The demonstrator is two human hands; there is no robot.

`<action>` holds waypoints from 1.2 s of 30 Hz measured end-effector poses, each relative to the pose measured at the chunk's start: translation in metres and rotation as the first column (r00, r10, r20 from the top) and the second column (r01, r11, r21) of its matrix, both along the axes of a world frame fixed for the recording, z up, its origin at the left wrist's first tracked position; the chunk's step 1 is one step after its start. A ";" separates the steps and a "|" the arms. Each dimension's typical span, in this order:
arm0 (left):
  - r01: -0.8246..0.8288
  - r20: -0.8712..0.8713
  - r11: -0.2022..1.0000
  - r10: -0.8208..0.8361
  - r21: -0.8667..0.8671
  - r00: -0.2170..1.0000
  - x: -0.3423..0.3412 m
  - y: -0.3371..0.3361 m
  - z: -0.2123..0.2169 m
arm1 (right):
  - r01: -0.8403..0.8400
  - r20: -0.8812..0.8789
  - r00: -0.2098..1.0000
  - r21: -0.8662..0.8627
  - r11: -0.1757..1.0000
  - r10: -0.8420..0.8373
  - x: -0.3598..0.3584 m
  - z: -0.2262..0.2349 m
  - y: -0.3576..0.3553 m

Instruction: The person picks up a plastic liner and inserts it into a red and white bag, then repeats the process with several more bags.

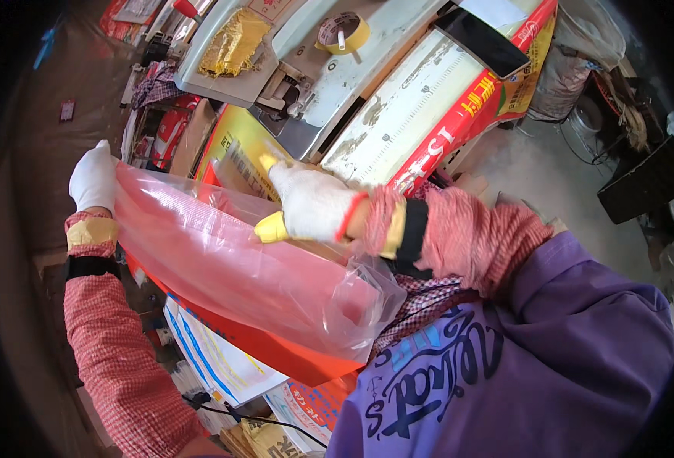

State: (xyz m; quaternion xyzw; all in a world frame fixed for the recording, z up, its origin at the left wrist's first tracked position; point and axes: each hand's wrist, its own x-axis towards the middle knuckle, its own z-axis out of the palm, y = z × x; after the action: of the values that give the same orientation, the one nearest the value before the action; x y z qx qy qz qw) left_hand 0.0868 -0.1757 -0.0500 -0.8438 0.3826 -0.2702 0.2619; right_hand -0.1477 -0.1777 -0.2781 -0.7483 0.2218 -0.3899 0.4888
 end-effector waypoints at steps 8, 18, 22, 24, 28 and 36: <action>0.024 -0.029 1.000 -0.024 0.008 0.999 0.006 -0.001 -0.016 | -0.432 0.067 0.892 0.415 0.800 0.447 -0.025 0.020 0.020; 0.141 -0.016 0.979 -0.140 0.145 0.990 0.018 -0.010 -0.011 | -0.686 -0.553 0.524 0.177 0.706 0.648 0.015 0.003 0.012; -0.019 0.038 0.959 0.009 0.282 0.999 0.099 -0.012 0.013 | -0.563 -0.335 0.802 -0.148 0.813 0.494 0.016 0.029 0.034; -0.023 0.254 0.747 -0.197 0.664 0.947 0.103 -0.033 -0.004 | -0.430 0.074 0.900 0.001 0.903 0.429 0.016 0.033 0.051; 0.391 0.284 0.920 -0.373 -0.008 0.883 0.036 -0.047 -0.173 | -0.363 -0.111 0.920 0.120 0.924 0.376 -0.025 0.043 0.035; 0.837 -0.117 0.470 -0.882 -0.282 0.456 0.026 -0.050 -0.264 | -0.121 -0.047 0.949 0.859 0.498 0.312 -0.163 -0.067 -0.001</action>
State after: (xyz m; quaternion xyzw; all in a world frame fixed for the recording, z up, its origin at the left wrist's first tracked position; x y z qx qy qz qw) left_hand 0.1127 -0.2255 -0.3141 -0.5794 0.7598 -0.2923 -0.0398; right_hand -0.3109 -0.1784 -0.3449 -0.4725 0.3336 -0.0926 0.8105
